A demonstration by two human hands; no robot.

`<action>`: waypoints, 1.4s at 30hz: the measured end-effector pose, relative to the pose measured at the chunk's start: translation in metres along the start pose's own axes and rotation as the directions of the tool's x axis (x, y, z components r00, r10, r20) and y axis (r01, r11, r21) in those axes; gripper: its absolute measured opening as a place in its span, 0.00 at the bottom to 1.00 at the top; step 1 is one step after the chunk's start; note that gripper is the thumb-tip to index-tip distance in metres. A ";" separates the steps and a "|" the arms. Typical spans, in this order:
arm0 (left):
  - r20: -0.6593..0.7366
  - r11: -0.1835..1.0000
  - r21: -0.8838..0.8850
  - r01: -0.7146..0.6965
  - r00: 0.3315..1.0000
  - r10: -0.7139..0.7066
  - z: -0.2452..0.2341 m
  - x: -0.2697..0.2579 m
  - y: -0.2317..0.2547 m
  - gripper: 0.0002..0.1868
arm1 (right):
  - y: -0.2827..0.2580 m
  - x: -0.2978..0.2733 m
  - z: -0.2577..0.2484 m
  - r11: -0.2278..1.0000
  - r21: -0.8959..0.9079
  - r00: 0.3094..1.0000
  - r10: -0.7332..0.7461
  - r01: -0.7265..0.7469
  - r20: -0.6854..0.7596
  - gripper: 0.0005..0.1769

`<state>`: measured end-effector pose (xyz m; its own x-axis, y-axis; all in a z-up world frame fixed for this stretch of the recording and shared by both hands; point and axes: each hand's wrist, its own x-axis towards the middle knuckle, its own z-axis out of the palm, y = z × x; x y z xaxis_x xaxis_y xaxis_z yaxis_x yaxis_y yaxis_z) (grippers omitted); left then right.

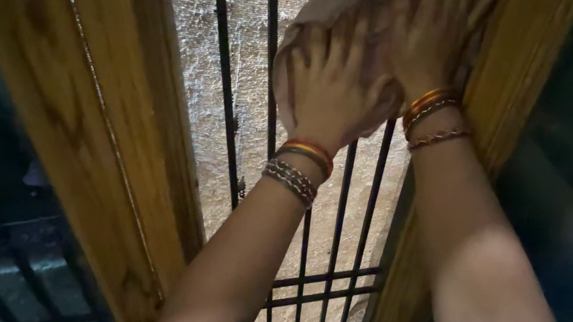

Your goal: The person wipes the glass panes of a window and the vertical bars by hand with a cloth, moving the cloth across different sections of the frame.

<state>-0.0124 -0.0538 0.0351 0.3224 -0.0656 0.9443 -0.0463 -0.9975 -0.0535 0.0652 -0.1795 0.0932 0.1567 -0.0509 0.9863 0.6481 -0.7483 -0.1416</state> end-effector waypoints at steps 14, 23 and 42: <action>-0.134 0.983 0.022 -0.183 0.974 0.185 0.008 -0.027 -0.012 0.52 | 0.001 -0.043 0.012 0.977 -0.210 0.998 0.025 -0.037 -0.059 0.43; -0.275 0.997 -0.036 -0.065 0.960 0.053 0.023 -0.030 -0.010 0.42 | 0.002 0.025 0.036 0.985 -0.118 0.946 -0.155 0.126 -0.284 0.31; -0.038 0.957 -0.121 0.265 0.962 -0.271 -0.119 -0.072 -0.072 0.45 | -0.149 -0.048 -0.027 0.731 0.477 0.872 -0.420 0.488 -0.249 0.16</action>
<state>-0.1450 0.0257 0.0096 0.2872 0.2079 0.9350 -0.0738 -0.9685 0.2380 -0.0591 -0.0836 0.0693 -0.3214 0.1052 0.9411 0.9058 -0.2557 0.3379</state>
